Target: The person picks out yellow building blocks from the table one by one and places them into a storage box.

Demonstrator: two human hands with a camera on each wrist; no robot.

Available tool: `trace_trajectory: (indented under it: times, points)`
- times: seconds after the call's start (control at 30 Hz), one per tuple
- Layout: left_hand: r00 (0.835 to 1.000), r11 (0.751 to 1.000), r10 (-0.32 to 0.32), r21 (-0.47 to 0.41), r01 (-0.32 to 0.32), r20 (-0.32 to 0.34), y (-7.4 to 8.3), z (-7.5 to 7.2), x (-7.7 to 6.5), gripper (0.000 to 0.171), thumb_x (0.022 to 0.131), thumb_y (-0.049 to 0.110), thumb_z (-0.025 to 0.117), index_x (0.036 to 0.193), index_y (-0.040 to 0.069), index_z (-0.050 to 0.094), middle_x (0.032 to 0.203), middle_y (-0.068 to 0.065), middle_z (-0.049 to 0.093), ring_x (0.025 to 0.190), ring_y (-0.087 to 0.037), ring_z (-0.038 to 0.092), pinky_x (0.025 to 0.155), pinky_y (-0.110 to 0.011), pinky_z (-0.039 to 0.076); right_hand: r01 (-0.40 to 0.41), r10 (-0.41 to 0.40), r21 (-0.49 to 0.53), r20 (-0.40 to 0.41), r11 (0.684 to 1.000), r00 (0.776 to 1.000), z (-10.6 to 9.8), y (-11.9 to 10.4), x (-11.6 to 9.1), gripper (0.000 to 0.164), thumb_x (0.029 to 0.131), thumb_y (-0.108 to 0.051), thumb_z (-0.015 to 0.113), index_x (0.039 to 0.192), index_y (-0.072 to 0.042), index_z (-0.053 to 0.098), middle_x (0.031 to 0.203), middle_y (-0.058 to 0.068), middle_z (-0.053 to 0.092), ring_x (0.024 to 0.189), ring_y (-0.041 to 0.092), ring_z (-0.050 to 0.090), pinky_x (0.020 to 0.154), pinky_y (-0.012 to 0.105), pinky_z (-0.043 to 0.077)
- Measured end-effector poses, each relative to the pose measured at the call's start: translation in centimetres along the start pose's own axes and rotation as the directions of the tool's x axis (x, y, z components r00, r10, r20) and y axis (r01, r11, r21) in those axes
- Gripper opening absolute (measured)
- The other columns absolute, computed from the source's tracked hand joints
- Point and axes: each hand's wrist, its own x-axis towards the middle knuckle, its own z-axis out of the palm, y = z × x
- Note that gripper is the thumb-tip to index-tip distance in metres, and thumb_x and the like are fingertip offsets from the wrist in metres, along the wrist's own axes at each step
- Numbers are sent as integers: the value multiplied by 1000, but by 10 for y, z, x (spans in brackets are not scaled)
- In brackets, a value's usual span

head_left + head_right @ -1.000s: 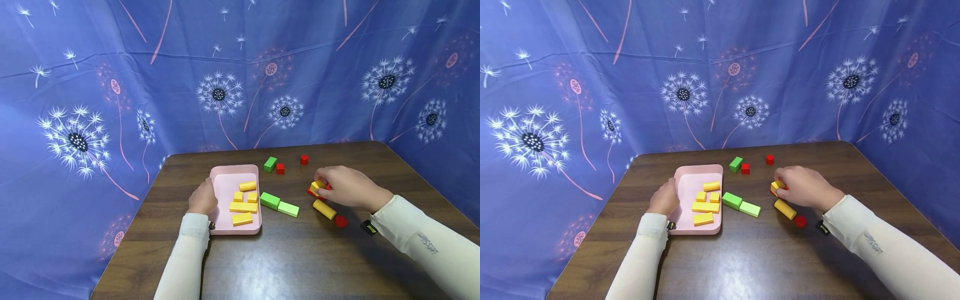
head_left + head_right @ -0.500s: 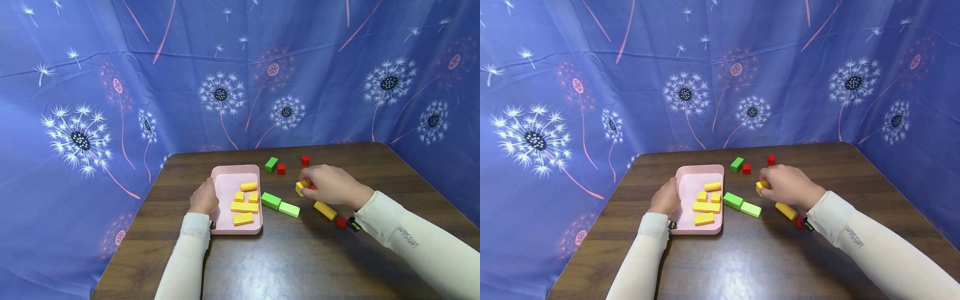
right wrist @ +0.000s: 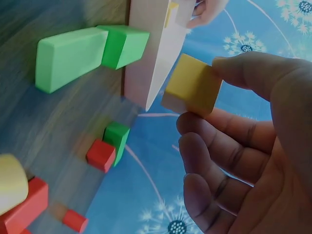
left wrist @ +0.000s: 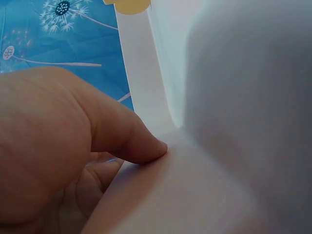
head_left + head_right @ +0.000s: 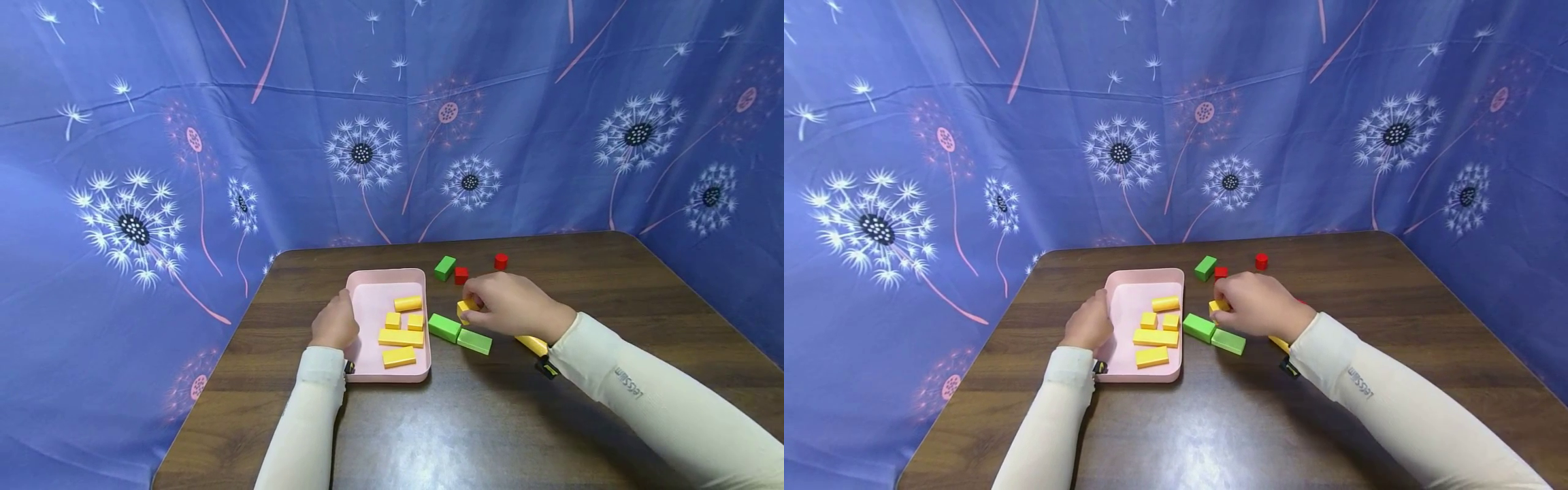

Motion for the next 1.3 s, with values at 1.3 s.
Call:
trace_trajectory:
  times: [1.3]
  points:
    - [1000, 1000, 12, 7, -12, -16, -1, 0, 1, 70, 93, 11, 70, 154, 0, 39, 140, -21, 62, 117, -38, 68, 96, -55, 57, 76, -77, 56, 16, 996, 997, 40, -48, 31, 28, 86, -40, 83, 105, -22, 72, 85, -6, 67, 70, 7, 54, 63, 24, 49]
